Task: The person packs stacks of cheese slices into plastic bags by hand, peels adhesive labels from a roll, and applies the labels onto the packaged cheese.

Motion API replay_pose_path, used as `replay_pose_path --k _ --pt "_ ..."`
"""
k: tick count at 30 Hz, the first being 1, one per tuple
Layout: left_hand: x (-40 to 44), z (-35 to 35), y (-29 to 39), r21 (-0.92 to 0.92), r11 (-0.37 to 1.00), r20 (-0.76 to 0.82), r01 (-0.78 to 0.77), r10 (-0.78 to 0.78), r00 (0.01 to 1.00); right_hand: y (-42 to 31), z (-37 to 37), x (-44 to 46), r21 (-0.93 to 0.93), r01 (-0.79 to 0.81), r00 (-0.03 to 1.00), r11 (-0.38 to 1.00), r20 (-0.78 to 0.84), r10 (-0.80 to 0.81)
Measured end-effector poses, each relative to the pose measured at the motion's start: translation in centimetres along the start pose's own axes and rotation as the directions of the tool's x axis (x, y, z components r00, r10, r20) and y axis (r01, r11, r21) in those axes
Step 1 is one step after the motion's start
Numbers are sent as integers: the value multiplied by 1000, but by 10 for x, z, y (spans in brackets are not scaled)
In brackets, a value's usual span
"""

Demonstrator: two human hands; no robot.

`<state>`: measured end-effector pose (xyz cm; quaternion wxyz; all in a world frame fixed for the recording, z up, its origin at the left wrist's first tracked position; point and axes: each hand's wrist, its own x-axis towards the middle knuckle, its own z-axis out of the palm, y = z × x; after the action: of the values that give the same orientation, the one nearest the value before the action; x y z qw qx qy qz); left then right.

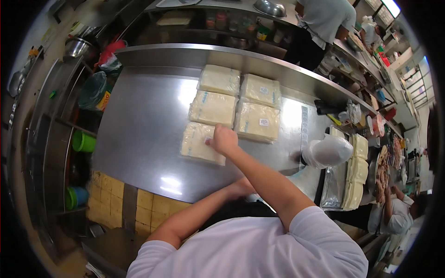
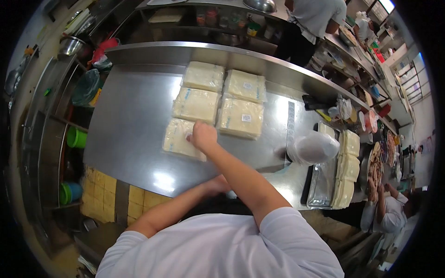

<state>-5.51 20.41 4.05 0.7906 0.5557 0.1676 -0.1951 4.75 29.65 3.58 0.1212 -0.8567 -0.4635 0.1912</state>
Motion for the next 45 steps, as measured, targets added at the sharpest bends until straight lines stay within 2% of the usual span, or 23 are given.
replay_pose_path --k 2,5,8,9,10,13,14,16,18,22,25,28,31,34,37,40,45 --pt "33 -5 -51 -77 997 42 -11 14 999 11 -18 0 22 -78 997 997 11 77" --pt "46 -2 -64 -108 993 12 57 -56 998 48 -16 6 120 -190 965 974 -160 208" --pt "31 11 -32 -23 993 -68 115 -116 991 92 -44 -32 306 -129 933 943 -284 220" --pt "26 13 -22 22 992 -100 121 -118 988 105 -58 -55 420 -122 927 899 -276 255" --pt "27 13 -24 -12 996 -88 85 -86 992 116 -72 -83 527 -109 921 843 -267 285" --pt "28 14 -26 -112 994 -59 6 -13 998 141 -100 -173 515 -156 895 843 -288 341" --pt "25 17 -19 -157 987 -59 23 -32 998 145 -101 -201 507 -167 882 845 -307 359" --pt "19 26 -3 -244 968 -53 59 -74 996 141 -97 -251 521 -197 901 831 -238 363" --pt "26 31 -5 -250 966 -32 63 -74 997 121 -94 -284 401 -157 911 903 -294 289" --pt "35 57 -6 -353 934 21 57 -52 998 102 -75 -310 407 -181 823 895 -436 365" --pt "31 65 6 -297 944 118 144 -113 986 107 -68 -321 548 -152 789 822 -434 435" --pt "27 83 23 -376 891 104 252 -230 968 113 -65 -329 574 -106 777 812 -462 429" --pt "28 89 21 -254 953 100 167 -146 984 112 -69 -332 523 -86 776 848 -498 386" --pt "40 86 -1 -261 965 112 19 11 994 107 -76 -335 494 -109 773 862 -503 386" --pt "42 84 -8 -82 996 69 -44 50 996 110 -69 -334 500 -129 744 857 -523 417" --pt "35 94 2 -105 989 23 -104 107 994 113 -65 -331 493 -169 724 854 -526 447" --pt "39 93 5 -27 996 -20 -89 88 996 117 -63 -326 453 -224 732 863 -506 456"
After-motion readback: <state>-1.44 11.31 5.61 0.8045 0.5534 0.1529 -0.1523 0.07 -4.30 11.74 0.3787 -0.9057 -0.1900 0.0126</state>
